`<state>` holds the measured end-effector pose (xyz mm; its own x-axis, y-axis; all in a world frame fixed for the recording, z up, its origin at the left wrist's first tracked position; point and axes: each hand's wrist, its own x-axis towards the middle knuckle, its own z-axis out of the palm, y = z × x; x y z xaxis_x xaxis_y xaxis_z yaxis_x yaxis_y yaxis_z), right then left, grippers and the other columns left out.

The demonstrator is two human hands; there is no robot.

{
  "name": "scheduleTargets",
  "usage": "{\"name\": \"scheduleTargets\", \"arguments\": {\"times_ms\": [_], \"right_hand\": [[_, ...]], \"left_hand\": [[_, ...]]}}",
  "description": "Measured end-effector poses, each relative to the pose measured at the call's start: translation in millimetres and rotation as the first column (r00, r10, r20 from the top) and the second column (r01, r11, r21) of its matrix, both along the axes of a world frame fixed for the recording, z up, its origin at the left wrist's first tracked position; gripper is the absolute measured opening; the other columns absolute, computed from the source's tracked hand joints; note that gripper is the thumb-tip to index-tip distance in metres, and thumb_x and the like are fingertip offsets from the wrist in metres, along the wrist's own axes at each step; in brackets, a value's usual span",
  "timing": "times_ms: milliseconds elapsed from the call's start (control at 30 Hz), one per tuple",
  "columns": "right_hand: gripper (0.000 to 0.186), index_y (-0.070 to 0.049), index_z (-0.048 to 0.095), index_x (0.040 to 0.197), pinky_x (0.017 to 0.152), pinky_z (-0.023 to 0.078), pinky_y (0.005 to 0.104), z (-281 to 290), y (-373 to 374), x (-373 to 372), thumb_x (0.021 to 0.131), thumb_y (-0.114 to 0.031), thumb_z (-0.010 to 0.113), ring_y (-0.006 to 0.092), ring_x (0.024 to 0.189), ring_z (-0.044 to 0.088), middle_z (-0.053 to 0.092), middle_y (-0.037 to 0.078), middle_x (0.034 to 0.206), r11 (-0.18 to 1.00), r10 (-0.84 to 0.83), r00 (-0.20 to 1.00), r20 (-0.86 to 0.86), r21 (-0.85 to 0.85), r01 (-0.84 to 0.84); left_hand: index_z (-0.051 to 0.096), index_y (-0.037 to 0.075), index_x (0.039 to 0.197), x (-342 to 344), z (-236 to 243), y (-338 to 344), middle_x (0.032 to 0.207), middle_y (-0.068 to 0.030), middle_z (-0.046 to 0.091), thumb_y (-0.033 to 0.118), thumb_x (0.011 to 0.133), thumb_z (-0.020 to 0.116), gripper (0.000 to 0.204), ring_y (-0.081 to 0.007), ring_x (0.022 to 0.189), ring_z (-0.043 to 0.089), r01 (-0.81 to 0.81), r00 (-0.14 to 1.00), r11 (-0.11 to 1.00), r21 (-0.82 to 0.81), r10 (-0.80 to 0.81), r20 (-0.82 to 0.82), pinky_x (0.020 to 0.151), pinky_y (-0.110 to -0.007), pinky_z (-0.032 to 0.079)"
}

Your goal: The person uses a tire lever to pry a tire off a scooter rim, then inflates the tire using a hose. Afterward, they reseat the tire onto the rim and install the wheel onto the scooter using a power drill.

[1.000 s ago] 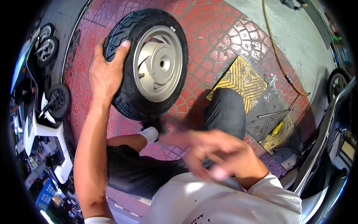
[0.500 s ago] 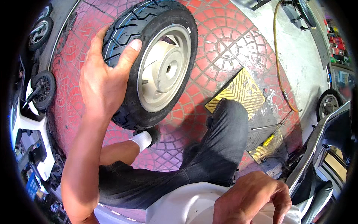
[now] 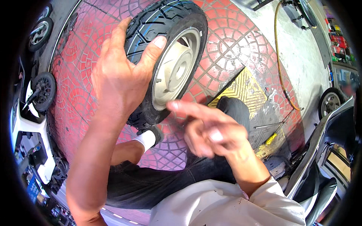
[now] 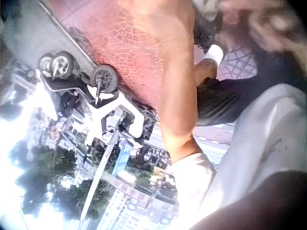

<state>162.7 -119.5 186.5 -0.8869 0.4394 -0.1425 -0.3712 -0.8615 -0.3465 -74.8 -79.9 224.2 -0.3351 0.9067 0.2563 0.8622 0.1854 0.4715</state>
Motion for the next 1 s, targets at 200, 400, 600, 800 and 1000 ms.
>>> {"name": "scheduleTargets", "arguments": {"times_ms": [200,400,600,800,1000], "right_hand": [[0.071,0.004,0.043,0.153,0.055,0.041,0.0290,-33,7,-26,0.089,-0.024,0.060,0.0153,0.056,0.050,0.054,0.007,0.065,0.998,-0.048,0.960,0.277,0.048,0.036],[0.065,0.003,0.047,0.146,0.057,0.042,0.0284,-42,10,-35,0.089,-0.023,0.064,0.0164,0.058,0.052,0.055,0.006,0.067,0.999,-0.049,0.963,0.264,-0.007,0.052],[0.082,0.014,0.023,0.154,0.055,0.046,0.0253,-46,14,-43,0.092,-0.020,0.064,0.0155,0.056,0.056,0.061,0.012,0.074,0.995,-0.059,0.976,0.208,-0.071,0.075],[0.068,0.013,0.034,0.145,0.053,0.044,0.0260,-42,14,-47,0.093,-0.019,0.064,0.0165,0.056,0.058,0.062,0.013,0.075,0.990,-0.071,0.979,0.191,-0.103,0.091],[0.060,0.010,0.039,0.140,0.051,0.044,0.0254,-44,10,-52,0.092,-0.017,0.064,0.0164,0.054,0.058,0.062,0.012,0.072,0.987,-0.073,0.973,0.218,-0.127,0.102]], "left_hand": [[0.060,0.005,0.139,2,2,-5,0.117,-0.0248,0.069,0.057,0.089,0.073,0.073,-0.0430,0.104,0.069,0.055,0.998,0.998,0.027,-0.054,-0.045,0.088,-0.050,0.055],[0.060,0.005,0.139,1,-2,-8,0.114,-0.0240,0.070,0.056,0.090,0.072,0.072,-0.0421,0.103,0.070,0.068,0.997,0.997,0.031,-0.067,-0.043,0.087,-0.049,0.055],[0.060,0.005,0.139,2,-3,-10,0.114,-0.0233,0.070,0.055,0.091,0.073,0.071,-0.0414,0.102,0.070,0.100,0.994,0.992,0.072,-0.095,-0.060,0.086,-0.048,0.056],[0.060,0.004,0.139,3,1,-13,0.115,-0.0234,0.070,0.055,0.091,0.073,0.072,-0.0410,0.102,0.070,0.089,0.994,0.994,0.058,-0.085,-0.073,0.087,-0.048,0.056],[0.058,-0.001,0.141,10,7,-19,0.131,-0.0250,0.067,0.043,0.097,0.070,0.063,-0.0343,0.122,0.065,0.101,0.995,0.995,-0.021,-0.101,0.019,0.106,-0.040,0.048]]}}
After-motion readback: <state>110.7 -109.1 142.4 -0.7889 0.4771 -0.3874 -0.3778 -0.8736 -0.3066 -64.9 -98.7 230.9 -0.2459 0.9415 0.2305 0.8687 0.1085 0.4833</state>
